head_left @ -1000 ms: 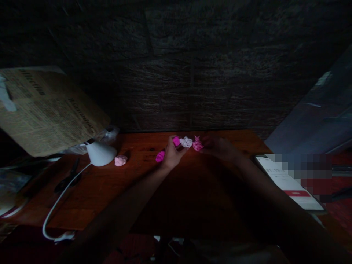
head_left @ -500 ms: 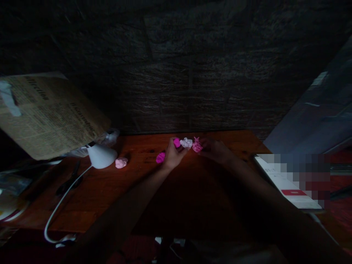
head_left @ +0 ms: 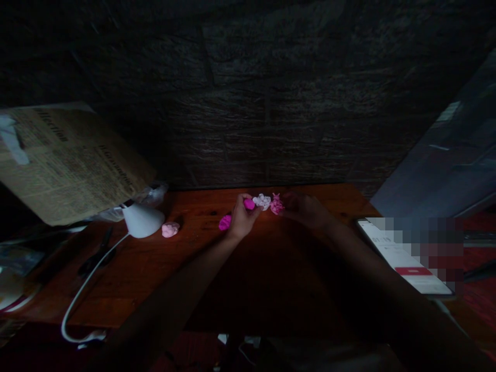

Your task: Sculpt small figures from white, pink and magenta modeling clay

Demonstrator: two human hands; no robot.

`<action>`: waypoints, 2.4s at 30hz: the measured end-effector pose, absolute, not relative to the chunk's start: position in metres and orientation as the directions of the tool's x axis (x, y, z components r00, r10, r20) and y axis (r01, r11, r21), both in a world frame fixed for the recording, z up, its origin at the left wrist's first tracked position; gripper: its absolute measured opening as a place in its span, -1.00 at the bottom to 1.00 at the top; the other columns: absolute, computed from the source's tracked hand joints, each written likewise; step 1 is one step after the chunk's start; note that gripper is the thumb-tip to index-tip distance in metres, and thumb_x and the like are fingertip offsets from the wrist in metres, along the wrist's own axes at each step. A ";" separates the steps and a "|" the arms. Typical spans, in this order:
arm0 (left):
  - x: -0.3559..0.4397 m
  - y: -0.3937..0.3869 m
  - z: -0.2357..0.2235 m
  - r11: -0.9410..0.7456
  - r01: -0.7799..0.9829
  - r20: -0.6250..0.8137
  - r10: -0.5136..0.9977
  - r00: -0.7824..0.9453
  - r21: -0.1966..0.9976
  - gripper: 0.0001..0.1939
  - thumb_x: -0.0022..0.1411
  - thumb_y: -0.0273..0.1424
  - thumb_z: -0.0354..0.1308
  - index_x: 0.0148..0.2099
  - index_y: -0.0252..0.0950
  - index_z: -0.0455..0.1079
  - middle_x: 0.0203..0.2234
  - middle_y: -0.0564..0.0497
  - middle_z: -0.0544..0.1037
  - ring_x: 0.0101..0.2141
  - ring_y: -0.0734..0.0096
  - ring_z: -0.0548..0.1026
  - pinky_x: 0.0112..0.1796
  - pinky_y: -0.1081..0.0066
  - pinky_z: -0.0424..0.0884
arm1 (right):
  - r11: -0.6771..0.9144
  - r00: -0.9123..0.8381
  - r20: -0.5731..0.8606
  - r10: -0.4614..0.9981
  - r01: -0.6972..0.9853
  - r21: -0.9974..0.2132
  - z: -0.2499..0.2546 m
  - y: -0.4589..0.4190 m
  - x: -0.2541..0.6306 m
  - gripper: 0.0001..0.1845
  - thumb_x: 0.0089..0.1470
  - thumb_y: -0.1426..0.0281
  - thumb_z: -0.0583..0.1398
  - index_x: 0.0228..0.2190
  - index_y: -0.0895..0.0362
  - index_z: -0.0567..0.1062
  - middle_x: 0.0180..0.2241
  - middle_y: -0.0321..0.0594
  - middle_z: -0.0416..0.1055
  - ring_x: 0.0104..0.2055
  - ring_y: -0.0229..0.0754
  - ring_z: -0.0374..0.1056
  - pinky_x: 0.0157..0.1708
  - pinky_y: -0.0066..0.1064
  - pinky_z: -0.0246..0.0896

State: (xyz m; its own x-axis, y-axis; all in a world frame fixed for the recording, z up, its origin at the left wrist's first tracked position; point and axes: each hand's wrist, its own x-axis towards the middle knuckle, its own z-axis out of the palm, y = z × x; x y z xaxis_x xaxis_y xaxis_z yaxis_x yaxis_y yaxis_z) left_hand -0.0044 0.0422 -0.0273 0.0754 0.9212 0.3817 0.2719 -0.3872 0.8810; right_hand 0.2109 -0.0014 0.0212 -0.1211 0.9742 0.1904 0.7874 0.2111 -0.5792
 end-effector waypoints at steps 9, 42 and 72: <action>-0.006 0.039 -0.024 -0.389 0.316 0.386 0.919 0.075 0.865 -0.72 0.13 -0.43 0.31 -0.17 -0.25 0.28 -0.32 0.03 0.51 -0.29 0.37 0.49 -0.16 0.39 0.36 | 0.243 -0.118 0.248 0.962 0.786 -0.568 0.019 0.000 0.211 -0.61 0.02 0.21 0.34 -0.11 0.08 0.54 -0.35 -0.20 0.59 -0.35 -0.11 0.51 -0.36 -0.36 0.31; -0.008 0.032 -0.023 -0.404 0.312 0.384 0.915 0.125 0.860 -0.75 0.20 -0.38 0.25 -0.08 -0.26 0.33 -0.23 -0.03 0.58 -0.30 0.35 0.55 -0.21 0.36 0.43 | 0.331 -0.154 0.504 0.850 0.901 -0.282 -0.007 0.019 0.163 -0.60 0.15 0.28 0.22 -0.01 0.20 0.52 -0.04 0.01 0.55 0.08 0.18 0.29 0.06 -0.08 0.16; -0.009 0.029 -0.023 -0.434 0.296 0.417 0.901 0.123 0.851 -0.73 0.19 -0.37 0.26 -0.07 -0.24 0.34 -0.20 -0.04 0.59 -0.22 0.31 0.57 -0.16 0.34 0.45 | 0.302 -0.103 0.555 0.825 0.912 -0.279 -0.004 0.014 0.156 -0.68 0.23 0.32 0.17 -0.05 0.15 0.57 -0.05 -0.01 0.57 0.06 0.14 0.30 0.04 -0.07 0.17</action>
